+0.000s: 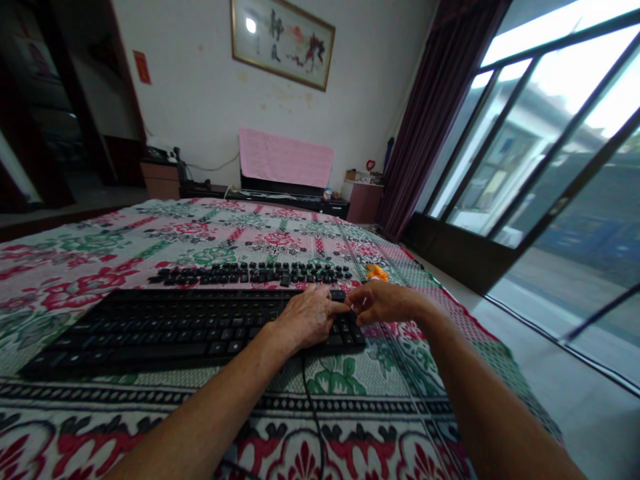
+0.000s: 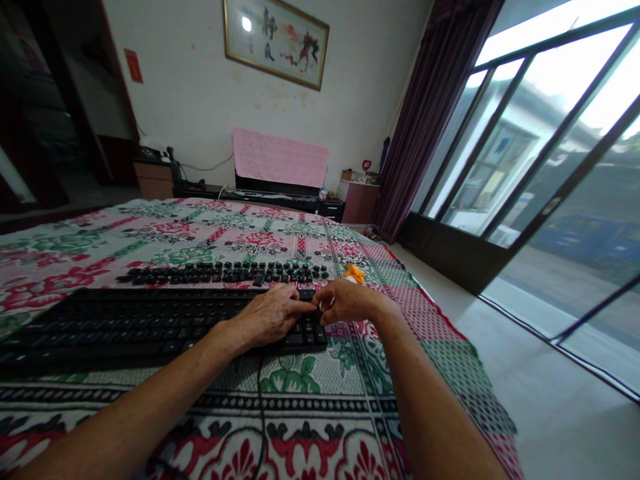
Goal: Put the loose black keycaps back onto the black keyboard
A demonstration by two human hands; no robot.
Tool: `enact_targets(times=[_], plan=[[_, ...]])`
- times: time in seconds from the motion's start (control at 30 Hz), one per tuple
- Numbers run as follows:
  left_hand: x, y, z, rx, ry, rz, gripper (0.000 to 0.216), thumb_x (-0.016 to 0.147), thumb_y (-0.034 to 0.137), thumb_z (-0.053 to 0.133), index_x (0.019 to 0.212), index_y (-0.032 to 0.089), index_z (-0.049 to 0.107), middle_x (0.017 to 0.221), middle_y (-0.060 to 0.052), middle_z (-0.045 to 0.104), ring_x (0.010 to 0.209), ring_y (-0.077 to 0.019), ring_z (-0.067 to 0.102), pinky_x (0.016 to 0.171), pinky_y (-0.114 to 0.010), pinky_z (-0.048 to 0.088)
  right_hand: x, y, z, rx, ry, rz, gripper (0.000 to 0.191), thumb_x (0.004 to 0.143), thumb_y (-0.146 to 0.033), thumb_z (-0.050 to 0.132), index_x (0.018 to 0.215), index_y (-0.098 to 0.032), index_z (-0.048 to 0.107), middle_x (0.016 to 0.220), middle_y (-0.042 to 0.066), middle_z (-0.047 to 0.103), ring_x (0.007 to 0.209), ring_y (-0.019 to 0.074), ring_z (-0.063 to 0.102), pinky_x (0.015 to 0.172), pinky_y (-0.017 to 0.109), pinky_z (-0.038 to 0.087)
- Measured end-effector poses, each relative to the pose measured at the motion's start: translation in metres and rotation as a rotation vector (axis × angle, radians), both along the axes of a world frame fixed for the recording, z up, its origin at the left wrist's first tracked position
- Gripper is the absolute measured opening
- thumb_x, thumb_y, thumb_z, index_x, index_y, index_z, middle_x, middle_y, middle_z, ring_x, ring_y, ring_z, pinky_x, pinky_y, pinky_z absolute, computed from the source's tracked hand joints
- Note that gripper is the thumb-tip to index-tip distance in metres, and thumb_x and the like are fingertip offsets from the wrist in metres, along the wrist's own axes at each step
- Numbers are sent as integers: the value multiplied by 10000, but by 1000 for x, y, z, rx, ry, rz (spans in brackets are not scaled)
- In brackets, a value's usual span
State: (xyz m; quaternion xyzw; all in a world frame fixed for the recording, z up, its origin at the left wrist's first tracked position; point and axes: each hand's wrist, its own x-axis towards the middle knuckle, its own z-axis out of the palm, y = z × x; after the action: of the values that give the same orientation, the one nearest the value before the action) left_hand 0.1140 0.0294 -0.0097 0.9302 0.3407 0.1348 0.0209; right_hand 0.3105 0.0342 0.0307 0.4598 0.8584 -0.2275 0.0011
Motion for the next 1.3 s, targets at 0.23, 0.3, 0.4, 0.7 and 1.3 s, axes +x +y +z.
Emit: enact_targets(times=[0.23, 0.3, 0.4, 0.7, 1.3], plan=[[0, 0, 0, 1, 20, -5, 324, 821, 332, 295, 1085, 415, 463, 907, -30, 426, 842, -166, 397, 705, -267, 356, -6, 1, 5, 3, -38, -14, 183, 605, -234, 597, 786, -207, 608, 667, -19, 579, 596, 109, 485, 528, 217, 333], [0, 0, 0, 2, 11, -8, 323, 820, 330, 293, 1074, 420, 471, 890, -28, 426, 833, -165, 399, 701, -268, 353, -5, 2, 3, 0, -33, -19, 196, 604, -244, 601, 797, -209, 610, 649, -21, 571, 584, 105, 484, 517, 212, 332], [1, 1, -2, 10, -4, -1, 322, 818, 325, 292, 1061, 428, 476, 865, -26, 424, 818, -166, 399, 690, -276, 349, -1, 5, 0, -3, -15, -7, 207, 613, -268, 597, 811, -210, 614, 646, -19, 568, 578, 105, 483, 510, 212, 331], [1, 1, -1, -3, -6, 13, 335, 816, 339, 284, 1088, 453, 443, 891, -25, 404, 822, -166, 395, 663, -267, 356, 0, 4, -1, 18, -31, -7, 174, 631, -288, 576, 776, -199, 614, 650, -12, 569, 577, 110, 475, 514, 223, 329], [1, 1, -5, -22, -75, 24, 331, 788, 306, 357, 1101, 354, 453, 909, -24, 433, 881, -164, 398, 766, -286, 363, -7, -2, 3, 38, -100, -80, 252, 622, -302, 573, 842, -179, 582, 725, 1, 589, 618, 111, 501, 531, 204, 356]])
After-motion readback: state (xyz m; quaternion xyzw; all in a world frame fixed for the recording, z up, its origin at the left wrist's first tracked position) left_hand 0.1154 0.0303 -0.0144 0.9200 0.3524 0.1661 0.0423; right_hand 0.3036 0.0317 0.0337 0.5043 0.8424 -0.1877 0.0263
